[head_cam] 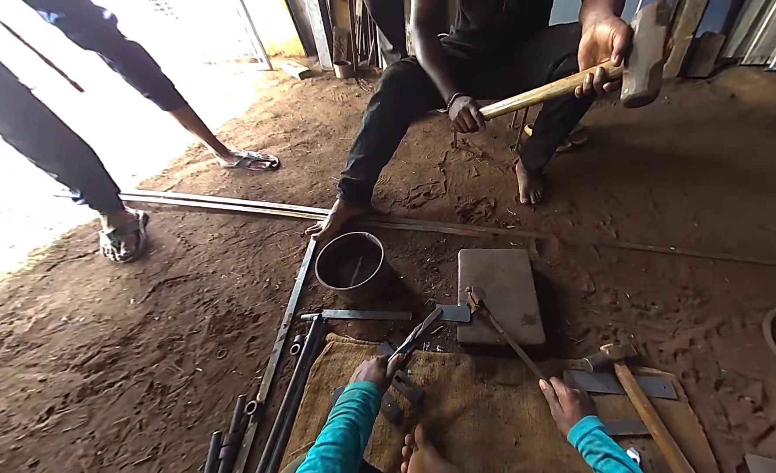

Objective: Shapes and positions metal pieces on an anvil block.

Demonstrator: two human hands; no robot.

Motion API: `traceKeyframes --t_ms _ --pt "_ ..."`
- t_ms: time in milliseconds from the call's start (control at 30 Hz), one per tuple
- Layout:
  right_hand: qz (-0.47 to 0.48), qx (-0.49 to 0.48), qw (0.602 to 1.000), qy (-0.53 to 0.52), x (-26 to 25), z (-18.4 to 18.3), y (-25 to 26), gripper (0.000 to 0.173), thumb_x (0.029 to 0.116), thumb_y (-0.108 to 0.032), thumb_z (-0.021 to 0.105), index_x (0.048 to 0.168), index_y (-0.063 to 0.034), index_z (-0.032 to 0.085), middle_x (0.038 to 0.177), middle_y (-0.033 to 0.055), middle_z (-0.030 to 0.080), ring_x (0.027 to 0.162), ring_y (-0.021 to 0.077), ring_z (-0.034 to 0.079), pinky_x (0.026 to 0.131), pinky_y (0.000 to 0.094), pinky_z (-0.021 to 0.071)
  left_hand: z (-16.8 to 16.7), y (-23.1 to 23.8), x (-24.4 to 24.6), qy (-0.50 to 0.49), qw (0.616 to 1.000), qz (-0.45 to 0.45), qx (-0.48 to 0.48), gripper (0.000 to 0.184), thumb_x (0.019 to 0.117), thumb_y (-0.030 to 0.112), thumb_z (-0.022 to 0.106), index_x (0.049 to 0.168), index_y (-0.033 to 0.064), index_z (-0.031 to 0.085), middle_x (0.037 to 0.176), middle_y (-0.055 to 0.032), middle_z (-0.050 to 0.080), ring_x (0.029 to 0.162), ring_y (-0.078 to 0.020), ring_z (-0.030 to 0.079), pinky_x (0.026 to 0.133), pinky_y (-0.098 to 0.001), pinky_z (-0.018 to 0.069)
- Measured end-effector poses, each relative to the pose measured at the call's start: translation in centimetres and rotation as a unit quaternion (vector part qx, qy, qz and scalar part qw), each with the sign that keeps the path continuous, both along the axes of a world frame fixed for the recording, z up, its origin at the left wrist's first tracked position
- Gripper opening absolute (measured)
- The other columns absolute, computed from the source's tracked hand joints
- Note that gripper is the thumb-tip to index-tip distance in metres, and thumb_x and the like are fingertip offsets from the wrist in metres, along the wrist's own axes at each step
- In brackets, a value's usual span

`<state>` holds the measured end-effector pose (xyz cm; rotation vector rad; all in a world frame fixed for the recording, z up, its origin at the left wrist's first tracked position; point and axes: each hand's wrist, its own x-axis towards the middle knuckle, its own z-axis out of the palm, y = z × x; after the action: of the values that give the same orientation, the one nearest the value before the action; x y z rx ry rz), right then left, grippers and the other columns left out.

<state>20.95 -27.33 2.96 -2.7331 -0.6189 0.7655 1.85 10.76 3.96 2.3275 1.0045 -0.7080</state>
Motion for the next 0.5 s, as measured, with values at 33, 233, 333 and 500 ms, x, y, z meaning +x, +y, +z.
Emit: traceKeyframes --t_ms 33,233,333,500 --pt "0.0 0.003 1.0 -0.002 0.0 -0.1 0.0 0.052 0.1097 -0.044 0.04 0.117 -0.0003 0.068 0.102 0.0241 0.073 0.102 0.0416 0.072 0.088 0.0585 0.054 0.0 0.0 0.0 -0.001 1.0 -0.002 0.002 0.067 0.11 0.058 0.029 0.13 0.0058 0.067 0.124 -0.0235 0.07 0.122 -0.0402 0.066 0.105 -0.0612 0.0483" --pt "0.002 -0.021 1.0 0.011 0.0 0.5 0.4 0.055 0.1099 -0.047 0.038 0.122 -0.002 0.066 0.108 0.024 0.073 0.107 0.0413 0.071 0.091 0.0596 0.0528 0.0 -0.1 0.0 0.0 1.0 0.001 -0.002 0.066 0.1102 0.057 0.03 0.133 0.0064 0.066 0.126 -0.0235 0.07 0.124 -0.0401 0.065 0.107 -0.0612 0.0471" --pt "0.007 -0.025 1.0 0.016 0.4 0.8 0.7 0.055 0.1101 -0.047 0.037 0.122 -0.0016 0.066 0.107 0.024 0.073 0.107 0.041 0.07 0.092 0.0587 0.0525 0.2 0.1 0.3 -0.001 1.0 -0.002 0.003 0.066 0.1102 0.057 0.029 0.131 0.0063 0.066 0.124 -0.0234 0.07 0.122 -0.04 0.066 0.105 -0.0615 0.0477" --pt "0.008 -0.018 1.0 0.007 0.5 0.9 0.6 0.054 0.1101 -0.046 0.038 0.121 -0.0011 0.065 0.104 0.0242 0.073 0.105 0.0415 0.071 0.09 0.0583 0.0537 0.1 0.1 0.2 -0.001 1.0 0.0 0.001 0.066 0.1102 0.057 0.029 0.132 0.0069 0.066 0.125 -0.023 0.07 0.122 -0.0396 0.066 0.106 -0.0615 0.0478"
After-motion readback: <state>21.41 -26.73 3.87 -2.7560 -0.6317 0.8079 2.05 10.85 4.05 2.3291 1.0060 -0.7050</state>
